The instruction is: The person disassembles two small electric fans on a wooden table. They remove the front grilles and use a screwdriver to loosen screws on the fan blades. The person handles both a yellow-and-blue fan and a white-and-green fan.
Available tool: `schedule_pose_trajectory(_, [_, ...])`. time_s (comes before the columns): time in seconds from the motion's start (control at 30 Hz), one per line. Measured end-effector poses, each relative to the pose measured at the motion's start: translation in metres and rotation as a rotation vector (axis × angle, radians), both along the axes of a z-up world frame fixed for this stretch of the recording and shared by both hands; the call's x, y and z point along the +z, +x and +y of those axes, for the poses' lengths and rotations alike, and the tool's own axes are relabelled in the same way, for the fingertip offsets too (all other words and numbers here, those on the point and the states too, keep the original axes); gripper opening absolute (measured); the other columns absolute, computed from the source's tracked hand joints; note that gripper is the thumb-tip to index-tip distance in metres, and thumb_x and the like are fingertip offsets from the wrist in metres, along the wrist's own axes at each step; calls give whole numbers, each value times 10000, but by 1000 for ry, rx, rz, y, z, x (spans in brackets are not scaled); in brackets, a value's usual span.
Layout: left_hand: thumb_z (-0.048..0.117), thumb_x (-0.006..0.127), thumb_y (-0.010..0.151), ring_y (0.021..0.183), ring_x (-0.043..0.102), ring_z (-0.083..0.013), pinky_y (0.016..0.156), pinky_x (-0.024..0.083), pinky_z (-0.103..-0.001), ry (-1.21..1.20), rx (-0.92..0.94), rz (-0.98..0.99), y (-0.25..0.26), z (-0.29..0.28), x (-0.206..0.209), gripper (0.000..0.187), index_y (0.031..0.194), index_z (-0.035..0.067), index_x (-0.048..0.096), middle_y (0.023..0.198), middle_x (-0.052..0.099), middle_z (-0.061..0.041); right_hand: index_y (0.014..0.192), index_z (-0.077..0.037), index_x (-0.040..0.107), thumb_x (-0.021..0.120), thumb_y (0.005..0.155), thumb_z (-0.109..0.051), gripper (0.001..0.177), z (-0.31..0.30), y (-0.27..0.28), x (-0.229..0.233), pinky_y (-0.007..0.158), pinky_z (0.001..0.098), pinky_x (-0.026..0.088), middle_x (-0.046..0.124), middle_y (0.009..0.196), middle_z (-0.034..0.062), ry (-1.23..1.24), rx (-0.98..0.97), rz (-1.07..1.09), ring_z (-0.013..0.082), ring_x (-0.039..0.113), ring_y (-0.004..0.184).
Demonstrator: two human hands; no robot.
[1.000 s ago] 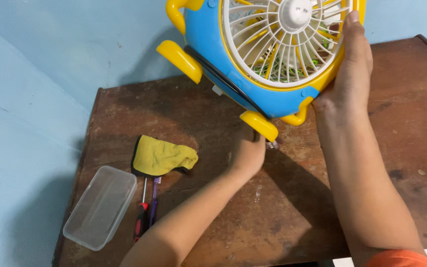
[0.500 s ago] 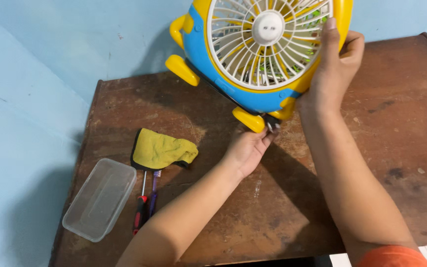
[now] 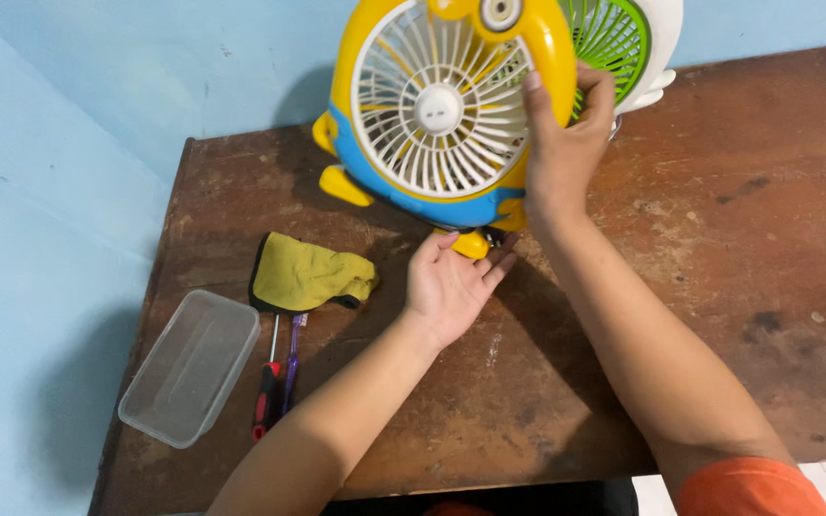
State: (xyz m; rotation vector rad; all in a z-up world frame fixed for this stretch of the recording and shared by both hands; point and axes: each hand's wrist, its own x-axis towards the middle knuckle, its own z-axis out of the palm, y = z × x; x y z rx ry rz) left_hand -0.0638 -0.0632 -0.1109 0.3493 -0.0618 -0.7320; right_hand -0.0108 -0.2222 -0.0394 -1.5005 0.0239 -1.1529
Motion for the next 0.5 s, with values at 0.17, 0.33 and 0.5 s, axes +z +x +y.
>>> schedule_pose_trajectory(0.17, [244, 505, 929, 1353, 517, -365, 1215, 361, -503, 95, 35, 116, -6, 14, -6, 521, 1396, 22, 442, 1437, 497, -230, 1154, -15, 544, 767, 1026, -173, 302, 12, 1, -12, 1116, 353, 453, 600, 1306, 126, -57, 86, -20, 200, 571, 1221])
schedule_pose_trajectory(0.33, [243, 498, 966, 1382, 520, -378, 1192, 404, -484, 177, 36, 72, -14, 24, -4, 531, 1405, -44, 417, 1446, 496, -266, 1142, -13, 548, 772, 1031, -137, 279, 14, 4, -20, 1111, 347, 468, 629, 1306, 125, -32, 99, 10, 200, 587, 1206])
schedule_pose_trajectory(0.5, [281, 461, 982, 1237, 622, -328, 1010, 548, -425, 588, 3, -23, -28, 48, 18, 488, 1397, 30, 407, 1403, 546, -214, 1160, -20, 512, 777, 1023, -103, 310, 13, 5, -22, 1071, 330, 513, 608, 1336, 116, -61, 205, -43, 187, 607, 1199])
